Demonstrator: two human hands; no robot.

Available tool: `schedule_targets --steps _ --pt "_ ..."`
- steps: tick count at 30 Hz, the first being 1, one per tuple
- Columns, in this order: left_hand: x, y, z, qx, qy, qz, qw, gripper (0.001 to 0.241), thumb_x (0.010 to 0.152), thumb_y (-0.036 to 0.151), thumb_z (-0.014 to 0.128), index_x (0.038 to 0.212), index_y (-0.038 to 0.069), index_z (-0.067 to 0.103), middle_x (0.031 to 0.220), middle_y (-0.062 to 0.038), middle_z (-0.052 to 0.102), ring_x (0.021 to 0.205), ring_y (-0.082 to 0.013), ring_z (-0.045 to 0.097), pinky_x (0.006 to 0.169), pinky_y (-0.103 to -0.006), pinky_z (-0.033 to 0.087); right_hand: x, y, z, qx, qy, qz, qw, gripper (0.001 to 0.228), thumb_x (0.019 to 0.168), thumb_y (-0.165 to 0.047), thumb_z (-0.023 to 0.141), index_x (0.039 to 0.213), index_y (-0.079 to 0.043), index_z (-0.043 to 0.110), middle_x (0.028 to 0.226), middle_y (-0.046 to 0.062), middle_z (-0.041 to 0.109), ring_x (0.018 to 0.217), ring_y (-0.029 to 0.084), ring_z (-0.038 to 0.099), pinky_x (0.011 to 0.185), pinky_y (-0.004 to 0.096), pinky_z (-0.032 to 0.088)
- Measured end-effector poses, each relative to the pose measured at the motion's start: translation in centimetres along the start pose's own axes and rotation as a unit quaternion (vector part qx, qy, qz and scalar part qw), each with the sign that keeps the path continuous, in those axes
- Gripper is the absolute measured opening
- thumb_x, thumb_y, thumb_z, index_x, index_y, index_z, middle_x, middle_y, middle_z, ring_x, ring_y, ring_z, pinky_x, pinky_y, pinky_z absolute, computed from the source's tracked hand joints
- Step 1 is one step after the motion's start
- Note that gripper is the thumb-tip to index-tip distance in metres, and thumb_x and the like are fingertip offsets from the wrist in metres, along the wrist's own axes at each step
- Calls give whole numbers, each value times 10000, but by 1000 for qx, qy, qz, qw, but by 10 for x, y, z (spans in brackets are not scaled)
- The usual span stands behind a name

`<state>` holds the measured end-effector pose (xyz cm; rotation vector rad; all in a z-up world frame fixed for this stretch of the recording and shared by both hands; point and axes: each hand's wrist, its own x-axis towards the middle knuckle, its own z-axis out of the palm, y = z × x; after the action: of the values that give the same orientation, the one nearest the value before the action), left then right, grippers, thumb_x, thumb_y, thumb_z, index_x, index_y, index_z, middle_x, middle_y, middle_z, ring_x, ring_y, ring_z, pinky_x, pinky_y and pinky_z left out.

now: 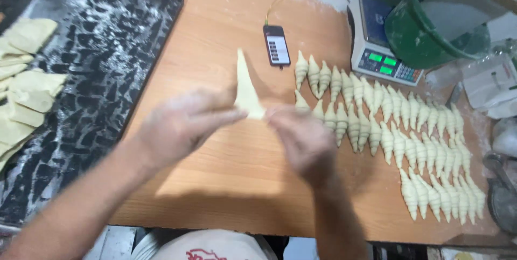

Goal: Rolling and shaping croissant dough on a wooden workbench.

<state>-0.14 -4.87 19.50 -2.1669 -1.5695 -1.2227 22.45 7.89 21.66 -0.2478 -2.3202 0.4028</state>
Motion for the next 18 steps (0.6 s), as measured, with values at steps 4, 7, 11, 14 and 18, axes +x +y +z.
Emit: schedule_targets --steps 4,7,11,14,18 --pt "-111 -21 85 -49 -96 -103 989 399 849 17 665 1201 185 752 1298 -133 700 1186 -303 679 981 -352 575 -97 28 80 -1 -96 68 993 176 958 -11 656 1092 -46 765 1112 115 746 955 238 731 782 336 598" --pt "-136 -11 93 -60 -160 -210 963 422 812 71 688 1224 149 735 1282 -154 662 1221 -323 623 982 -404 530 -122 16 103 7 -101 124 987 184 891 -29 684 1059 -45 757 1101 96 718 1039 292 682 873 393 568" --pt "-140 11 92 -36 -212 -282 935 451 831 138 664 1278 167 709 1258 -130 647 1176 -332 604 997 -446 483 -154 8 105 -77 -105 191 973 228 882 -60 729 1101 -92 784 1069 89 679 984 291 651 818 394 544" --pt "-141 4 97 -28 -213 -297 930 432 870 143 632 1297 156 691 1268 -111 654 1192 -323 608 1017 -437 478 -149 20 110 -85 -86 197 973 256 913 -36 699 1152 -98 765 1114 51 692 1016 270 662 862 387 549" --pt "-164 3 106 20 -148 -201 968 481 873 125 601 1344 29 614 1389 -189 612 1312 -349 575 1128 -433 439 -151 12 110 -158 -113 173 965 353 928 -45 671 1276 -83 718 1259 80 672 1179 298 619 1010 432 512"
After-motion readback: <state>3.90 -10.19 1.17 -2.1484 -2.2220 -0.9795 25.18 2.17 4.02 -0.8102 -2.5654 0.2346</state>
